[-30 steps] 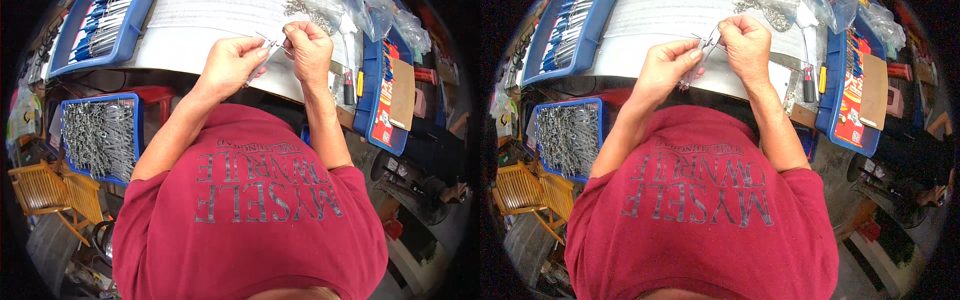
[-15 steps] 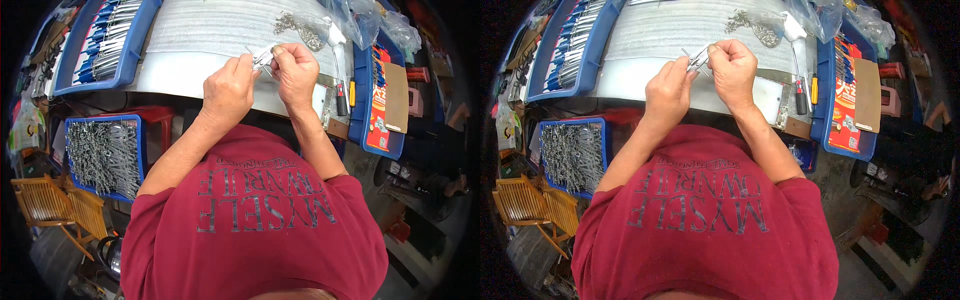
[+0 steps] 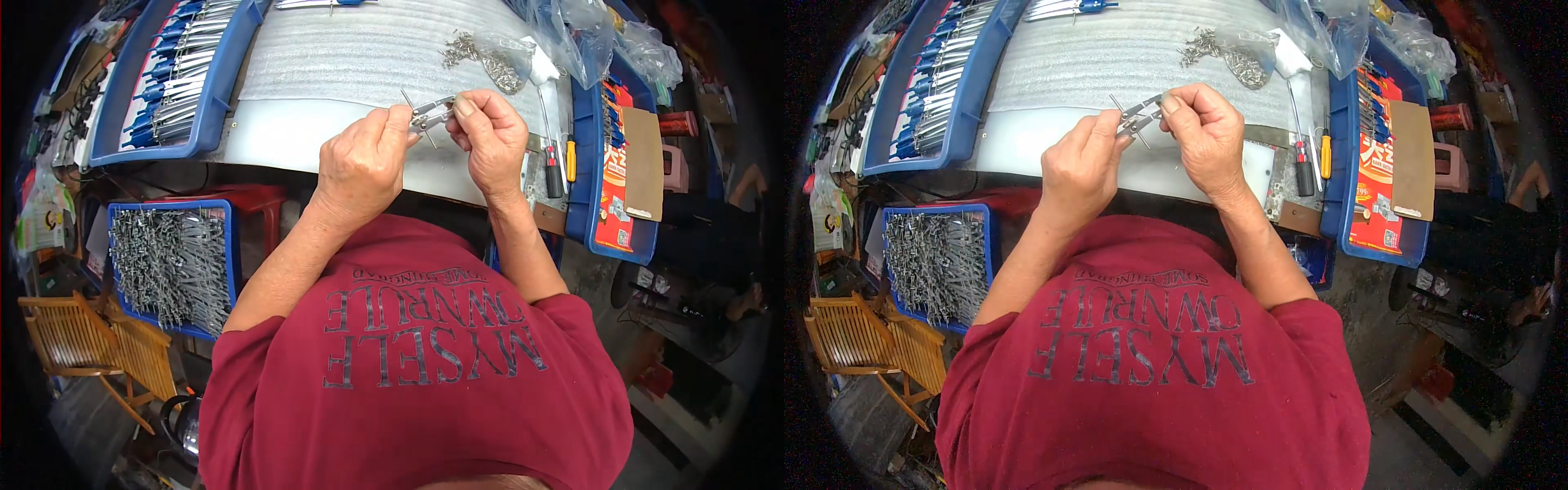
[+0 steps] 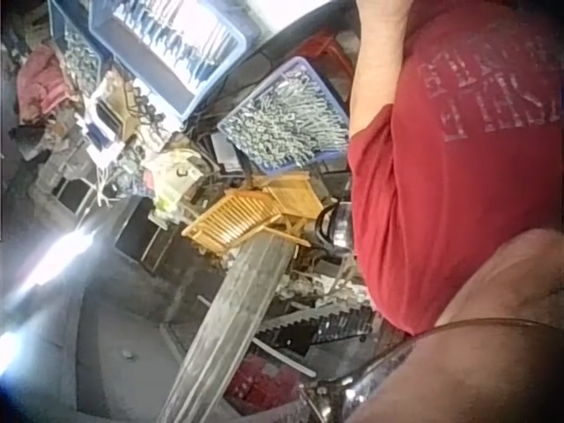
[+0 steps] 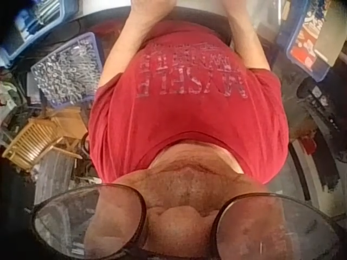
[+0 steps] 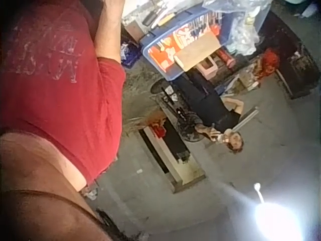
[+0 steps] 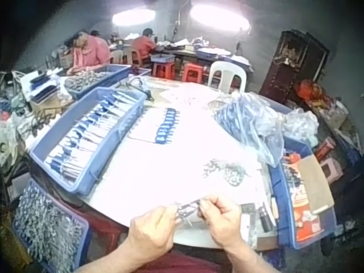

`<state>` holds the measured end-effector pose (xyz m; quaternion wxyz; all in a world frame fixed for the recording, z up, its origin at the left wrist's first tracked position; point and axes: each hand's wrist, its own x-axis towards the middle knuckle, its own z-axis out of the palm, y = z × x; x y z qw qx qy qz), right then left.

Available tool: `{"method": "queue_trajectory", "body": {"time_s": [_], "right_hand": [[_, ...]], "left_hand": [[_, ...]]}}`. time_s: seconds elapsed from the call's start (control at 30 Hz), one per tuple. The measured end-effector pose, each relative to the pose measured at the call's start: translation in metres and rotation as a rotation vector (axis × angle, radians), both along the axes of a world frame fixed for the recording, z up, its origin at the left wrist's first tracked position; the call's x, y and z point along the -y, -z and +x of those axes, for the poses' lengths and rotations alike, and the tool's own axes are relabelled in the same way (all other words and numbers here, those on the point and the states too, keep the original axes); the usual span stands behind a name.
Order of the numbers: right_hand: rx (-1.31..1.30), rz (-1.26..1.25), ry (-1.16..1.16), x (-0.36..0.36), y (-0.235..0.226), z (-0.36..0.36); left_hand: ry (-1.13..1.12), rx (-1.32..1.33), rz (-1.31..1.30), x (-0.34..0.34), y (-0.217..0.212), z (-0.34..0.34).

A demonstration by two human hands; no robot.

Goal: Assembling small metal hardware components at a manual workstation.

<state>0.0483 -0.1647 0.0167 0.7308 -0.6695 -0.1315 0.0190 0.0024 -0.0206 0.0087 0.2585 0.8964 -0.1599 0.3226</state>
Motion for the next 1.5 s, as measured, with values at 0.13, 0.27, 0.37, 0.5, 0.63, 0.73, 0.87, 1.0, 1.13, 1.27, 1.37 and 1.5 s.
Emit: {"method": "queue_trajectory", "body": {"time_s": [0.13,0.27,0.37,0.5,0.63,0.73,0.87,1.0,1.13,1.27,1.37,1.5], "right_hand": [[0.0,-0.061,-0.103,0.005,-0.008,0.006],[-0.028,-0.284,-0.315,0.012,-0.016,0.013],[-0.103,-0.392,-0.408,0.014,-0.02,0.015],[-0.241,-0.378,-0.445,0.014,-0.022,0.015],[-0.25,-0.393,-0.449,0.013,-0.017,0.015],[-0.249,-0.396,-0.449,0.014,-0.014,0.014],[-0.217,-0.415,-0.459,0.015,-0.012,0.012],[-0.286,-0.431,-0.465,0.015,-0.017,0.01],[-0.268,-0.404,-0.474,0.015,-0.017,0.009],[-0.219,-0.435,-0.496,0.016,-0.018,0.008],[-0.199,-0.44,-0.512,0.017,-0.015,0.007],[-0.162,-0.445,-0.537,0.017,-0.012,0.007]], "left_hand": [[0.036,0.011,0.024,-0.002,0.001,0.0],[0.075,-0.008,0.045,-0.002,-0.002,-0.001],[0.09,-0.028,0.076,-0.004,-0.002,-0.002],[0.1,-0.032,0.152,-0.005,-0.002,-0.002],[0.127,-0.05,0.155,-0.006,-0.001,-0.001],[0.157,-0.065,0.187,-0.008,-0.001,-0.001],[0.189,-0.093,0.176,-0.009,0.002,-0.002],[0.203,-0.097,0.175,-0.011,0.002,-0.002],[0.204,-0.097,0.209,-0.013,-0.001,-0.002],[0.226,-0.111,0.185,-0.013,-0.004,-0.004],[0.234,-0.137,0.195,-0.013,-0.004,-0.005],[0.264,-0.177,0.186,-0.014,-0.006,-0.006]]}}
